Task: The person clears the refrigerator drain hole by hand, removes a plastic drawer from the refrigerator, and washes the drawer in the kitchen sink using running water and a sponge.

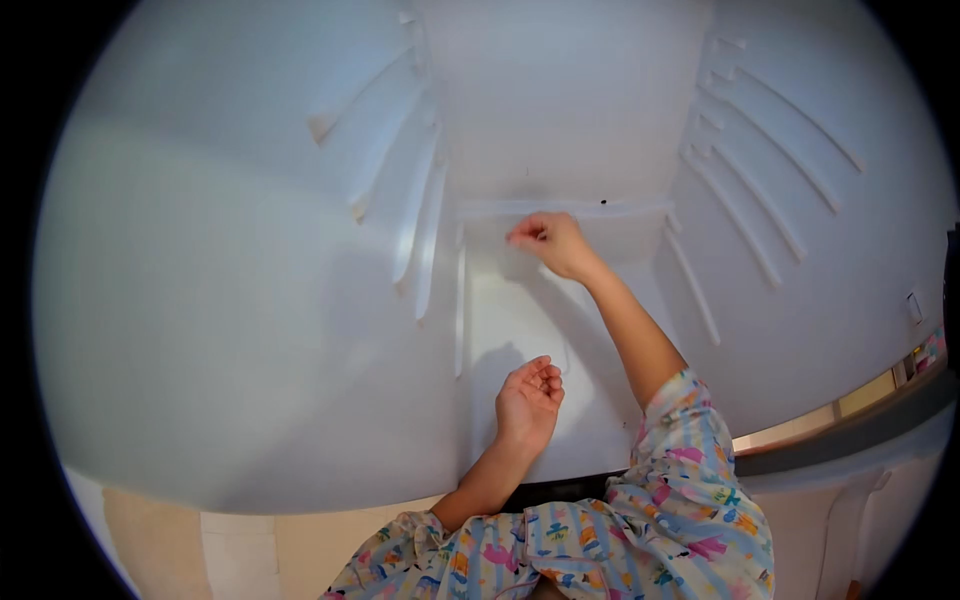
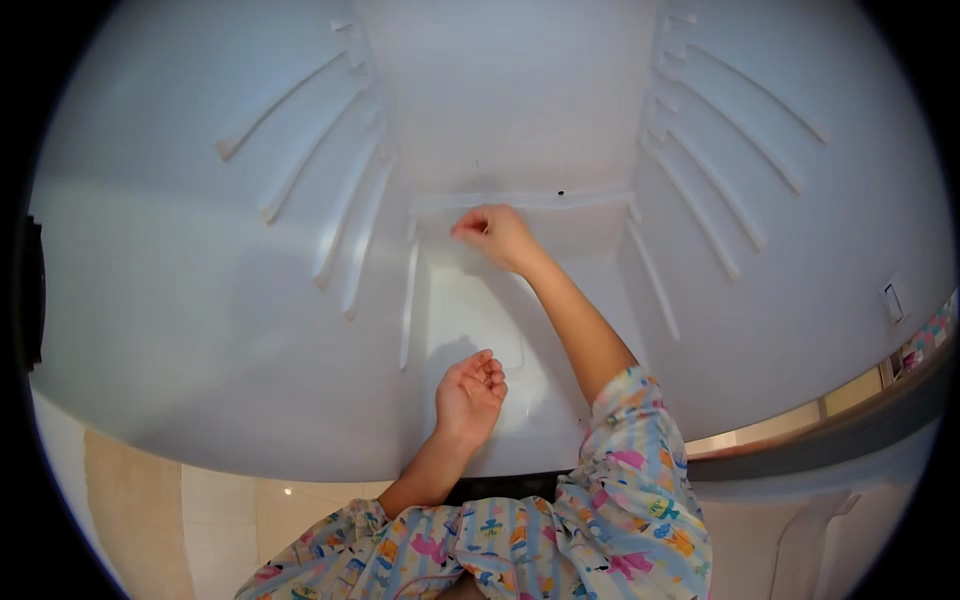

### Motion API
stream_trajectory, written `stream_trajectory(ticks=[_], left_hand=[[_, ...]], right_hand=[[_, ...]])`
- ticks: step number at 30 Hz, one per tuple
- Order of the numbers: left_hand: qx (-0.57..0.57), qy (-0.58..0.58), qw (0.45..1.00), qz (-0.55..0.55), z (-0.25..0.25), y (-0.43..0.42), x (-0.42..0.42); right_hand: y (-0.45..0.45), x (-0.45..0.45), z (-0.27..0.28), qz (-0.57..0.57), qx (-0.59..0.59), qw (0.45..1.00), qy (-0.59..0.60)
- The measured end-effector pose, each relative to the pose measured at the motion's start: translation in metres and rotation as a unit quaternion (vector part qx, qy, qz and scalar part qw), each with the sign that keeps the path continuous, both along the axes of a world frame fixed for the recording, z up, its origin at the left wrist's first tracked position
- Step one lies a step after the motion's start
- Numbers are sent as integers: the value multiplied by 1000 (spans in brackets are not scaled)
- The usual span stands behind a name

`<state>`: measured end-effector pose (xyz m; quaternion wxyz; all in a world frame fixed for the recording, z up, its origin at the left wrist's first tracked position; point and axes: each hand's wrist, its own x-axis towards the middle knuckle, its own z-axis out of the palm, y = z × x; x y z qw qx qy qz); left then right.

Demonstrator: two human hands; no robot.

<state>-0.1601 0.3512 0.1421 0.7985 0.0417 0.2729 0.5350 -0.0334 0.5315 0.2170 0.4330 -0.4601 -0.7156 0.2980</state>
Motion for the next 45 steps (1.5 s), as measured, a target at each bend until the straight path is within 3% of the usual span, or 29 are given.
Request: stream_trajectory(ticks=[3, 6, 9, 13, 19, 23, 24, 27, 30, 39, 45], left_hand=[[4, -20, 999, 27, -4, -1, 3], [2, -48, 997, 55, 3, -6, 5], [-19, -43, 998, 48, 6, -4, 7], [-4, -27, 1000, -6, -3, -1, 6], [-62, -23, 998, 13, -3, 1, 5], [-57, -38, 997, 18, 2, 0, 4], [-58, -34, 997, 24, 3, -1, 5], [-66, -32, 997, 37, 5, -2, 5], [-66, -28, 996, 45, 3, 0, 6], [-28, -49, 998, 26, -15, 2, 3], [-38, -43, 998, 24, -3, -1, 1]], right_hand=[[-66, 11, 10, 227, -71, 971, -25], [-109, 20, 10, 320, -199, 923, -72], [-125, 20, 1, 278, -196, 930, -140], [-124, 23, 2, 296, -206, 929, -84], [-101, 14, -5, 238, -103, 964, -62], [-30, 9, -42, -38, -29, 996, 76], [-12, 7, -43, -131, -19, 986, 98], [25, -1, -30, -260, 125, 945, 154], [56, -13, -22, -283, 231, 917, 164], [86, -32, -11, -340, 276, 896, 67], [73, -19, -11, -379, 127, 916, -25]])
